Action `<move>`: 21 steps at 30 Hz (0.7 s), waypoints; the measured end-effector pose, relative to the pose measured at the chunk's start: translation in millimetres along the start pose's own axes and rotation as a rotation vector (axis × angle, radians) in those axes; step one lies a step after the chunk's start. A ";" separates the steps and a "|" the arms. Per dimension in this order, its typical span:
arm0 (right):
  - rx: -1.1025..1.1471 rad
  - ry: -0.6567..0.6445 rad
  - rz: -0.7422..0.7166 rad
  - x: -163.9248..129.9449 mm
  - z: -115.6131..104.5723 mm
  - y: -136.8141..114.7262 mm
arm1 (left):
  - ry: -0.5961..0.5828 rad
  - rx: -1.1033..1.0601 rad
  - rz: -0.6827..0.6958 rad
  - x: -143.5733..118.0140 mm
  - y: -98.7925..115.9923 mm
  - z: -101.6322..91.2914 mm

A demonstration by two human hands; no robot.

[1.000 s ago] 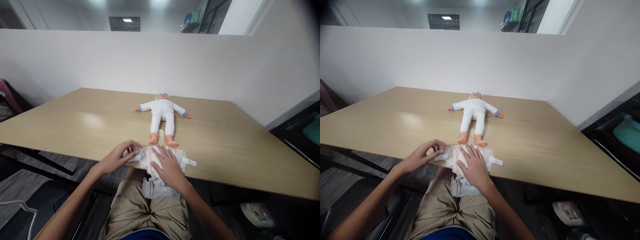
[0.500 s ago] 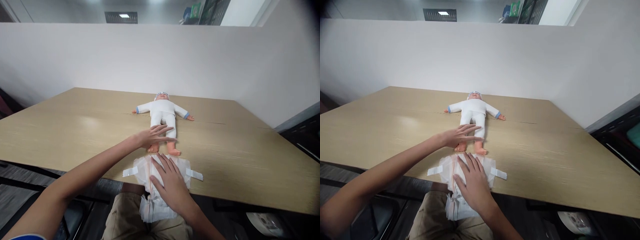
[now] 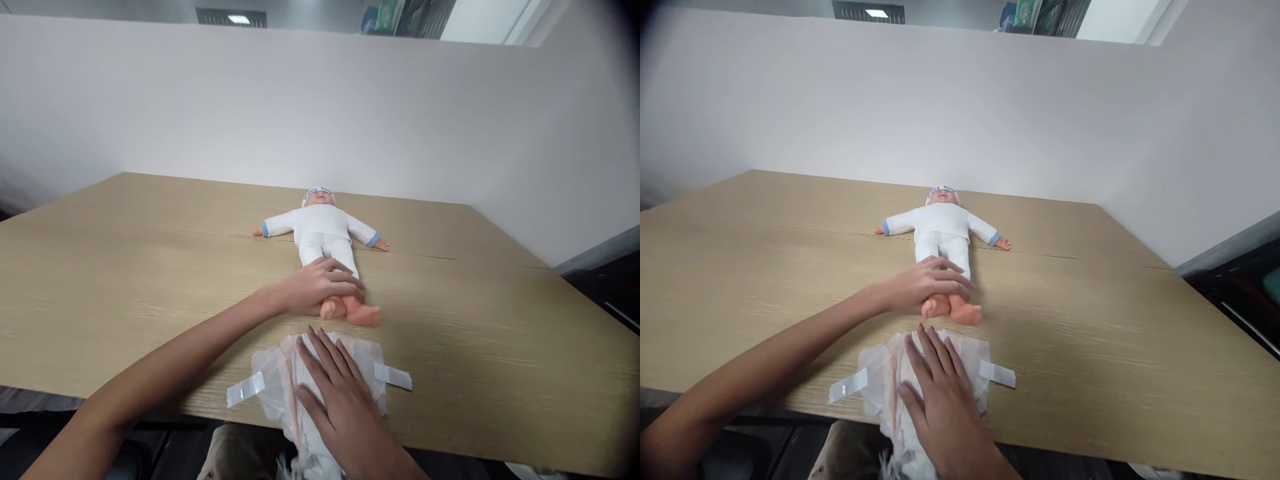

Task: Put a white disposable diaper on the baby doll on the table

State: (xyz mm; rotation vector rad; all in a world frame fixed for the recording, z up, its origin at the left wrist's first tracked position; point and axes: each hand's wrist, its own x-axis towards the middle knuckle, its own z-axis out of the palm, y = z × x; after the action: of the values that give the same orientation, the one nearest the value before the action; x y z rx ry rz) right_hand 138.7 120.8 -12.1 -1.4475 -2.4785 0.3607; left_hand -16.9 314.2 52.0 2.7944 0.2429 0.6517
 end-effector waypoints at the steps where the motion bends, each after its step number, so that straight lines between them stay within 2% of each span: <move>1: 0.006 -0.007 -0.008 3.5 -1.4 1.8 | 0.036 -0.059 -0.017 5.5 1.6 -9.5; 5: 0.030 -0.018 -0.038 21.3 -5.5 9.2 | 0.182 -0.237 -0.187 26.3 4.1 -48.2; 9: 0.018 -0.030 -0.032 52.0 -5.8 23.5 | 0.242 -0.334 -0.321 38.2 0.4 -72.8; 13: -0.007 0.023 -0.025 99.5 -2.3 53.4 | 0.272 -0.366 -0.303 41.3 -5.5 -83.4; 18: -0.032 0.130 -0.085 166.8 3.9 102.6 | 0.380 -0.360 -0.226 40.9 -16.8 -89.1; 21: -0.038 0.185 -0.110 201.9 2.7 124.2 | 0.424 -0.379 -0.234 38.5 -22.5 -93.3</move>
State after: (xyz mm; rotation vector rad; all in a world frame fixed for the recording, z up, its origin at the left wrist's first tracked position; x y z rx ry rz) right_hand 142.7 356.3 -38.3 -1.2877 -2.4143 0.1521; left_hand -27.5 364.0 142.0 2.2063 0.4646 1.0951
